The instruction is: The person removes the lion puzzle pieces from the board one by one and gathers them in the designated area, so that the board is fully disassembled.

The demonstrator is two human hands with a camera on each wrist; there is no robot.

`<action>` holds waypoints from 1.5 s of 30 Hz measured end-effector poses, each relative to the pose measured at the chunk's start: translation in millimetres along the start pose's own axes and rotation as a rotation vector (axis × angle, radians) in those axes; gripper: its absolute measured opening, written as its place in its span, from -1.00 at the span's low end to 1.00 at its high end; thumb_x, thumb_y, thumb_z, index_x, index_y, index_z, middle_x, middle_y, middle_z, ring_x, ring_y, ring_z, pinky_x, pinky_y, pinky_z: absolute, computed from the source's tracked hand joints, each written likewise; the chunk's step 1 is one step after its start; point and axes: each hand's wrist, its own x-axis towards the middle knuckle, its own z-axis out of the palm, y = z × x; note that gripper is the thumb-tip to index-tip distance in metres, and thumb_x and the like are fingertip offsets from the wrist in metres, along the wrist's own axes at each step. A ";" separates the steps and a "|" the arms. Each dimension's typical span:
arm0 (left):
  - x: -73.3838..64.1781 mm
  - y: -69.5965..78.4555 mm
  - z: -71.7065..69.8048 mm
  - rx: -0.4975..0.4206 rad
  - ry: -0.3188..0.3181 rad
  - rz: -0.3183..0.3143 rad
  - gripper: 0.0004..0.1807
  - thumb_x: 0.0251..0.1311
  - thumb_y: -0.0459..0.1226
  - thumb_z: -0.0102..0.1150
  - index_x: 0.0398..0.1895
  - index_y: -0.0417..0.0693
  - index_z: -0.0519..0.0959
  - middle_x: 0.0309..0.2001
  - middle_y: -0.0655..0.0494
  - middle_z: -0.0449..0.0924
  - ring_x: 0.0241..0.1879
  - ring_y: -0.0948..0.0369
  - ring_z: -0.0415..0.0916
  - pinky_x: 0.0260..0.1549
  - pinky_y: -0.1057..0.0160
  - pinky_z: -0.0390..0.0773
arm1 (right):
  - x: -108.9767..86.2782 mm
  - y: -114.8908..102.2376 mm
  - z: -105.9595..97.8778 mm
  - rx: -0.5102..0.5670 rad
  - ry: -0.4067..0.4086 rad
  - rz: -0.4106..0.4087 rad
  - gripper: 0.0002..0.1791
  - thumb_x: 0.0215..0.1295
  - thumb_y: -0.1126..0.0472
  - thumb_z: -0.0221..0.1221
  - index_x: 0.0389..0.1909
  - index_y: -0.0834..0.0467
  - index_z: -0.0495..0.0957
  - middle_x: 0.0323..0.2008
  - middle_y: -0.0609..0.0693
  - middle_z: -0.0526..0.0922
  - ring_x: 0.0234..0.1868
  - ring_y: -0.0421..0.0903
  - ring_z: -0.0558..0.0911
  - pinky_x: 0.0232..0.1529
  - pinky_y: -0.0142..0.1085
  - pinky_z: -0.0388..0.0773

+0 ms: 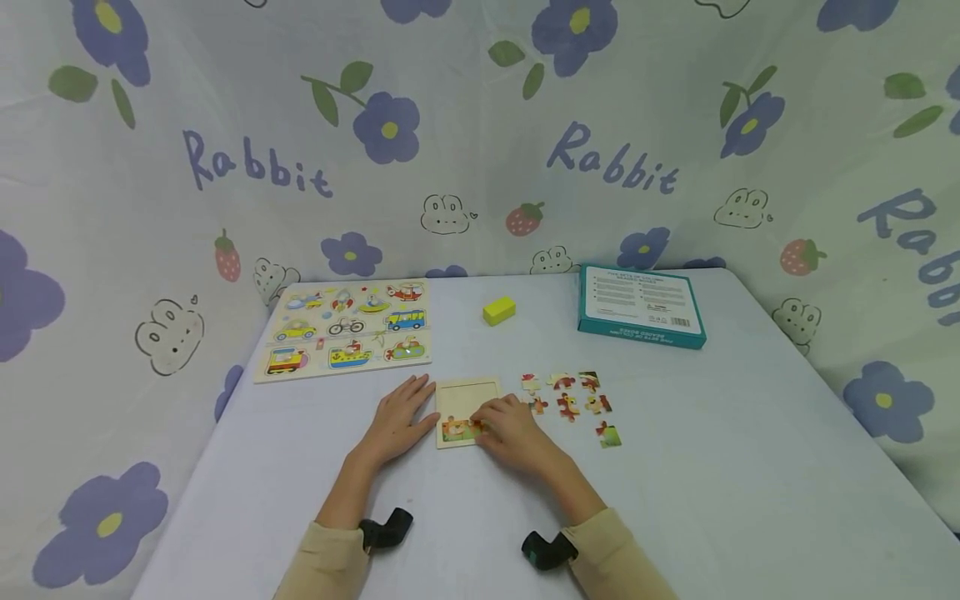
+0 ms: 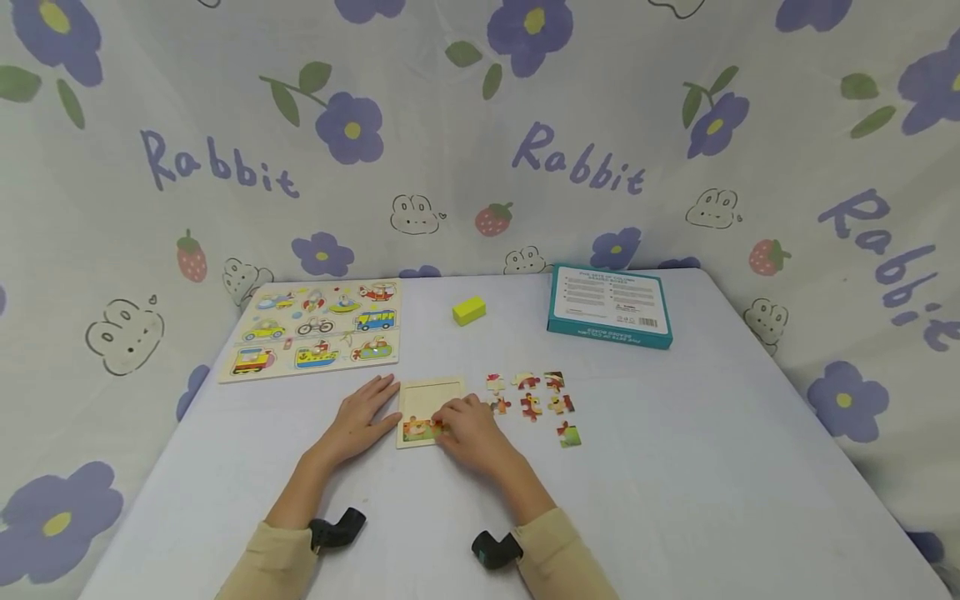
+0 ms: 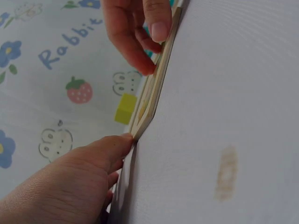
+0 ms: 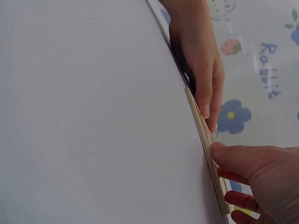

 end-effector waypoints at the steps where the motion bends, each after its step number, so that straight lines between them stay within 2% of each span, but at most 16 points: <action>1: 0.0 -0.2 0.0 0.001 -0.002 -0.002 -0.38 0.24 -0.05 0.05 0.31 -0.12 0.27 0.36 -0.05 0.11 0.36 -0.01 -0.06 0.20 -0.14 -0.01 | -0.2 -1.1 -0.5 0.003 -0.005 0.008 -0.73 0.15 0.09 0.24 -0.12 0.05 0.59 -0.07 -0.08 0.56 -0.08 -0.11 0.40 -0.09 -0.19 0.35; 9: 0.8 -1.9 1.8 0.003 0.000 0.001 -0.39 0.24 -0.04 0.04 0.31 -0.10 0.27 0.36 -0.02 0.11 0.36 0.00 -0.07 0.20 -0.14 -0.01 | -0.3 -4.4 1.1 0.001 -0.024 0.041 -0.75 0.16 0.10 0.24 -0.13 0.01 0.59 -0.08 -0.11 0.55 -0.07 -0.12 0.39 -0.09 -0.14 0.33; 17: 0.0 -0.9 4.0 0.007 -0.015 -0.010 -0.38 0.24 -0.03 0.03 0.31 -0.11 0.26 0.37 -0.02 0.10 0.36 0.00 -0.08 0.21 -0.14 -0.02 | -1.8 -5.8 2.0 0.044 -0.013 0.052 -0.73 0.09 0.13 0.29 -0.14 0.00 0.60 -0.15 -0.13 0.55 -0.10 -0.14 0.40 -0.09 -0.13 0.31; 26: -0.6 0.0 3.9 0.013 -0.007 -0.013 -0.38 0.24 -0.03 0.04 0.31 -0.11 0.27 0.36 -0.02 0.11 0.36 0.01 -0.06 0.21 -0.14 0.00 | -1.4 -4.2 4.2 0.071 0.007 0.011 -0.70 0.06 0.17 0.31 -0.13 0.04 0.59 -0.17 -0.12 0.53 -0.12 -0.16 0.41 -0.09 -0.26 0.38; 34: -0.6 -1.6 3.0 0.011 -0.010 -0.012 -0.38 0.25 -0.02 0.02 0.31 -0.10 0.27 0.37 -0.02 0.10 0.37 0.01 -0.08 0.21 -0.15 -0.01 | 1.9 -3.9 3.8 0.084 0.043 0.014 -0.62 0.10 0.18 0.28 -0.02 0.10 0.55 -0.19 -0.10 0.52 -0.16 -0.20 0.43 -0.13 -0.35 0.44; 40: -0.2 -1.5 2.2 0.014 -0.009 -0.012 -0.38 0.24 -0.02 0.03 0.31 -0.10 0.26 0.37 -0.02 0.10 0.36 0.00 -0.07 0.20 -0.15 0.00 | 3.2 -4.3 2.9 0.094 0.081 -0.005 -0.73 0.14 0.17 0.26 -0.12 0.12 0.61 -0.28 -0.12 0.48 -0.27 -0.25 0.40 -0.26 -0.42 0.43; 45: 0.1 -2.0 2.9 0.011 -0.008 -0.013 -0.38 0.25 -0.02 0.02 0.31 -0.10 0.26 0.37 -0.01 0.10 0.37 0.01 -0.08 0.22 -0.13 -0.02 | 2.6 -3.7 2.8 0.110 0.085 -0.012 -0.85 0.16 0.19 0.25 -0.24 0.08 0.65 -0.31 -0.15 0.46 -0.28 -0.26 0.40 -0.27 -0.43 0.42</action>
